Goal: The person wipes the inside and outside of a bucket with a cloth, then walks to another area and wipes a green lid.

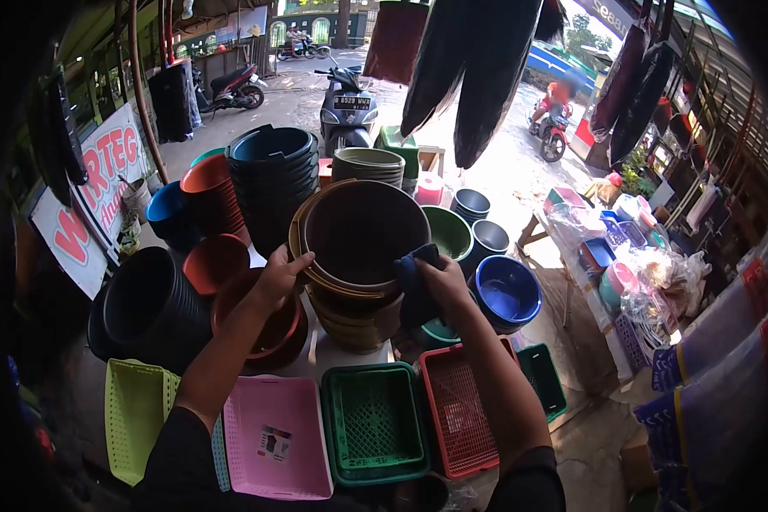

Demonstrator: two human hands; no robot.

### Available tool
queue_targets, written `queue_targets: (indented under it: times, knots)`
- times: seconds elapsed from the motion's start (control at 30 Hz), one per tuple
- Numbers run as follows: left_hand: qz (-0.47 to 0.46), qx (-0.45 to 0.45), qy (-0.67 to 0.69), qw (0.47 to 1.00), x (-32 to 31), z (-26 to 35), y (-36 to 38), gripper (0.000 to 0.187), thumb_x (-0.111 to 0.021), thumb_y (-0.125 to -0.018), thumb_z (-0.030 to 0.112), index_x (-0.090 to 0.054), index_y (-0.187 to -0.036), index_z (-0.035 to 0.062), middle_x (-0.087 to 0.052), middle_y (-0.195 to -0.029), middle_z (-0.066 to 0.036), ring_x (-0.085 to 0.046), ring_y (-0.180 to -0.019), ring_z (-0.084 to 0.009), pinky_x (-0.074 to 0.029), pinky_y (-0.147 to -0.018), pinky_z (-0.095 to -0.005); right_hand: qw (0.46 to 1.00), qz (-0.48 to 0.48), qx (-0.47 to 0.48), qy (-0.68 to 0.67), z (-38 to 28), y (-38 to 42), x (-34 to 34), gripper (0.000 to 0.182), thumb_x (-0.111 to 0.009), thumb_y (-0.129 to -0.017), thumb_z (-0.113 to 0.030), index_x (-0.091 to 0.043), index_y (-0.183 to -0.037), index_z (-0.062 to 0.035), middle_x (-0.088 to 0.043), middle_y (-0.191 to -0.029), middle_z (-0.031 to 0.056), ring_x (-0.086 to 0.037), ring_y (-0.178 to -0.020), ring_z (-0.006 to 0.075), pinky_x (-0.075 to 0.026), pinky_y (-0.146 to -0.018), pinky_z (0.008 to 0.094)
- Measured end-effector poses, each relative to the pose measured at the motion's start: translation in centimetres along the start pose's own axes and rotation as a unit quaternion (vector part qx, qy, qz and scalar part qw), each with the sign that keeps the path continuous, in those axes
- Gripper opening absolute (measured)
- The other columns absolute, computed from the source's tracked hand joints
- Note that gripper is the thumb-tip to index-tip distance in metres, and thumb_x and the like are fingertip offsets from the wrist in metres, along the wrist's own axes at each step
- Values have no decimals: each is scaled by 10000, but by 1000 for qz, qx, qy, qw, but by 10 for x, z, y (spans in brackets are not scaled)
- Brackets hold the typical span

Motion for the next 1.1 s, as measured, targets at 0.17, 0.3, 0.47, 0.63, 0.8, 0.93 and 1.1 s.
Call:
queue_targets:
  times: [0.17,0.3,0.47,0.63,0.8,0.93,1.1]
  knots:
    - [28,69,-32,997,15,-38,-12,237,-651,-940,115,-522,-1095,-9,-633,-950,-67,-636,-862,-142,-520,-799,-295,998,14,-68,4,47,-15,-6,293,-705,-897,-257,-675,-1032,1,-689,-871,68,-658,-712,135,-544,-653,287]
    - [28,90,-89,992,23,-63,-11,290,-656,-942,141,-523,-1141,-23,-641,-1004,-84,-642,-904,-155,-518,-837,-302,998,17,-65,22,65,-20,-6,285,-708,-894,-257,-678,-1012,1,-688,-853,62,-650,-703,128,-543,-652,288]
    - [51,93,-160,981,30,-84,-8,367,-698,-909,188,-541,-1142,-47,-652,-1029,-115,-642,-927,-179,-514,-847,-316,996,36,-17,86,87,-23,-7,438,-728,-872,-199,-589,-1231,10,-678,-1025,89,-645,-890,151,-532,-796,293]
    - [70,71,-212,972,44,-113,-13,448,-742,-862,233,-560,-1141,-66,-666,-1056,-159,-656,-973,-230,-523,-855,-347,997,38,-5,71,102,-24,-11,599,-738,-858,-174,-493,-1376,-3,-661,-1125,112,-633,-982,164,-517,-865,302]
    - [84,8,-234,968,49,-130,-18,631,-706,-866,68,-364,-1381,-61,-560,-1245,-148,-586,-1118,-209,-480,-979,-332,994,22,-28,103,95,-19,-12,615,-724,-877,-168,-464,-1413,-14,-638,-1206,118,-609,-1083,173,-481,-957,304]
    - [63,9,-235,970,50,-133,-19,659,-698,-867,59,-341,-1410,-52,-556,-1253,-143,-573,-1141,-213,-463,-1004,-339,991,39,3,127,106,-22,-10,643,-733,-858,-175,-462,-1423,-30,-675,-1102,120,-649,-951,157,-529,-836,288]
    - [82,5,-252,964,44,-127,-12,709,-741,-842,209,-390,-1418,-12,-593,-1265,-202,-595,-1170,-283,-457,-1009,-378,988,49,1,145,118,-28,-6,652,-741,-841,-227,-482,-1413,-50,-676,-1126,163,-663,-1002,215,-522,-872,314]
Point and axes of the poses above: each hand's wrist, its own y-axis away from the middle knuckle, its own x-axis out of the back of the hand, z = x × y, the point moved 3 cm from there along -y, towards the middle knuckle
